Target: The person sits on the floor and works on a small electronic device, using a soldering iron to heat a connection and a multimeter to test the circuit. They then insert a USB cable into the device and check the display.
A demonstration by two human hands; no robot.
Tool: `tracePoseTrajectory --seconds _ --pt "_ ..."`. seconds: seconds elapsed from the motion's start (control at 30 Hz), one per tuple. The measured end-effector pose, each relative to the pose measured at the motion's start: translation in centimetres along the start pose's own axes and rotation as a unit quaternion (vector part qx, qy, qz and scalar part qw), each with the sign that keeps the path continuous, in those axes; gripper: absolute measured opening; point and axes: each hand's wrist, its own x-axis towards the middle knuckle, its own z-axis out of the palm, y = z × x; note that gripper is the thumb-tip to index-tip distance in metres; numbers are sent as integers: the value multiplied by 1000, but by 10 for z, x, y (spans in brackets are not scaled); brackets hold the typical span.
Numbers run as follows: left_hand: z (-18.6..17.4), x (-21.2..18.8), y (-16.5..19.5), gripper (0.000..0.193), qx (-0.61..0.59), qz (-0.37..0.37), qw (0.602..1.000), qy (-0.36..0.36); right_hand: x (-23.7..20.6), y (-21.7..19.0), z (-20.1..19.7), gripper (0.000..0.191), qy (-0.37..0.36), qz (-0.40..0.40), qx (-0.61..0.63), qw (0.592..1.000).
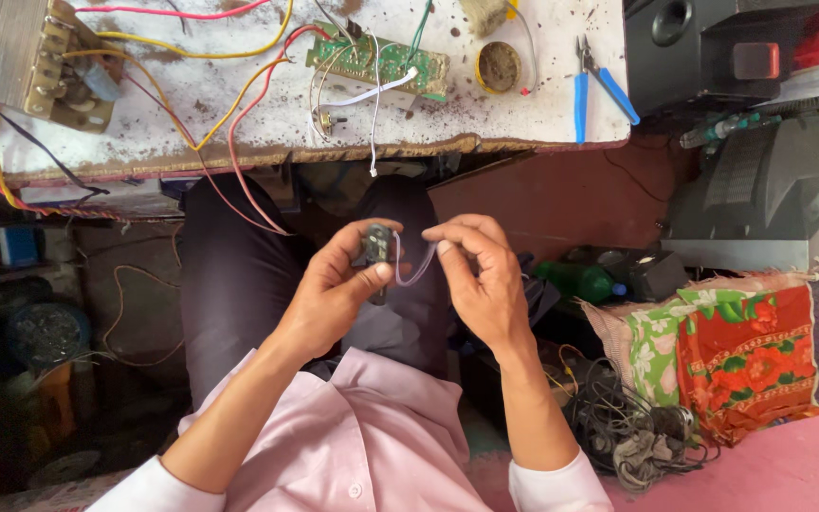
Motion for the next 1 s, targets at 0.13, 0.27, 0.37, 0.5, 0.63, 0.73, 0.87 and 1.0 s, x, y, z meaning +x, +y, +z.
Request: tracePoseTrajectory --seconds 0.13,0.27,0.37,0.5,0.63,0.73,0.87,1.0 --pt "2 -1 -7 43 30 7 999 -11 -1 -2 14 8 -16 -35 29 999" --pt "2 1 -14 41 19 8 1000 10 -1 -1 30 8 -3 12 75 997" --pt "3 3 -19 36 53 45 997 36 -1 -5 33 7 3 -23 39 999" --pt "3 7 -25 32 97 55 992 66 -1 -13 28 6 23 -104 -77 991" --pt "1 5 -33 32 40 26 997 53 1 -16 19 6 -7 -71 -100 992" --pt "1 2 -38 33 25 25 997 75 3 -14 14 7 -22 -124 -128 984" --pt "0 3 -43 31 -10 53 994 96 0 -13 22 6 -14 -134 -102 986" --pt "5 4 -51 31 -98 25 990 98 -1 -13 25 7 14 -112 -98 989"
